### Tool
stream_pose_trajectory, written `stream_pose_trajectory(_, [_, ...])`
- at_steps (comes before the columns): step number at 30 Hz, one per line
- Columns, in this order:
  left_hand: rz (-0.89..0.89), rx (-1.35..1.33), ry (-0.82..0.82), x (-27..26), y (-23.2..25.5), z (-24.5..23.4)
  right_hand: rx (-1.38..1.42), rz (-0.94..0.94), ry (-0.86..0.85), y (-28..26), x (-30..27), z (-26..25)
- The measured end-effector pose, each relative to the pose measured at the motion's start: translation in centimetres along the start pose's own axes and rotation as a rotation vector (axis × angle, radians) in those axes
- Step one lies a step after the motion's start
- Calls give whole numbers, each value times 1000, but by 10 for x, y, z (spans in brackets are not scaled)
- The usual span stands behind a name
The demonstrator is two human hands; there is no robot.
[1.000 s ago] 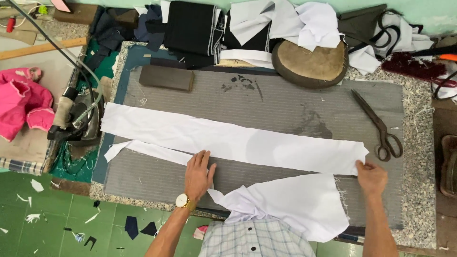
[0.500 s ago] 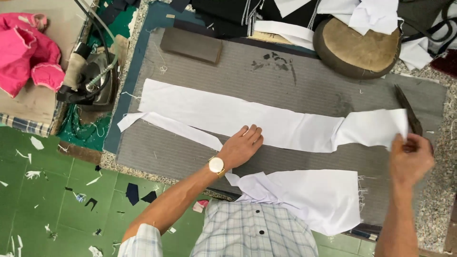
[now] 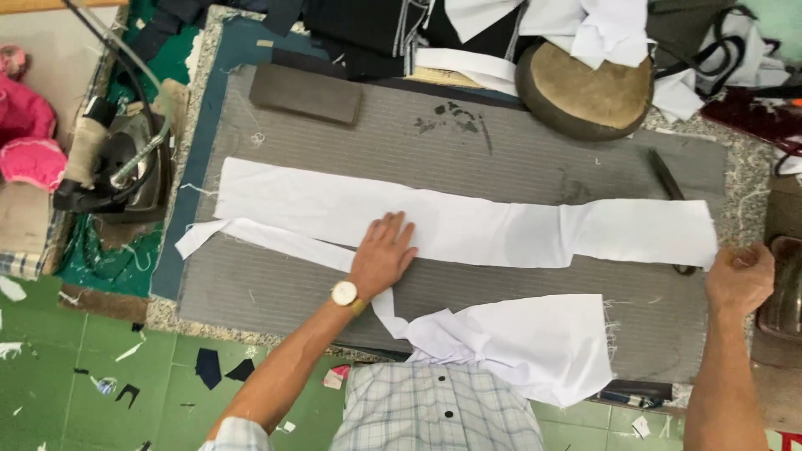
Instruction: The person cuts a long strip from a white fabric sheet using shears, then irons the strip on a worktable. They fold the strip, discard a small piece, and iron another section before cutting a second strip.
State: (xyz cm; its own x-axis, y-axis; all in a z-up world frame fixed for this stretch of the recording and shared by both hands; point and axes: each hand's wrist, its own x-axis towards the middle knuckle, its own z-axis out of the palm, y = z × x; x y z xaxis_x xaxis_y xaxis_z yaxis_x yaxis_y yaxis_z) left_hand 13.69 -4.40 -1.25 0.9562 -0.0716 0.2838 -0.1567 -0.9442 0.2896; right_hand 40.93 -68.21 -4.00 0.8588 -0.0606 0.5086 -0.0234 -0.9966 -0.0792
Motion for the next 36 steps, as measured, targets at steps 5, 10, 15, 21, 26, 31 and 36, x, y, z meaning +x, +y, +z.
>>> stream_pose_trajectory(5, [-303,116,63,-28,-46,-14,232,15,-220,-61,-28,-32])
stream_pose_trajectory(10, [-527,152,-7,-28,-66,-52,351,104,-260,-180,-50,-67])
stream_pose_trajectory(15, [-618,214,-23,-33,-91,-38,104,-17,-644,-196,-55,-74])
stream_pose_trajectory(21, [-630,239,-90,-14,-87,-29,-199,-50,-722,-135,-60,-46])
stream_pose_trajectory(26, [-547,258,-1,-1,-84,-17,-214,5,-819,-115,-50,-27])
stream_pose_trajectory(31, [-602,242,71,-19,-114,-16,-187,36,-767,-119,-50,-27])
stream_pose_trajectory(36, [-653,295,15,-40,-143,-28,-2,-106,-674,-174,-57,-59])
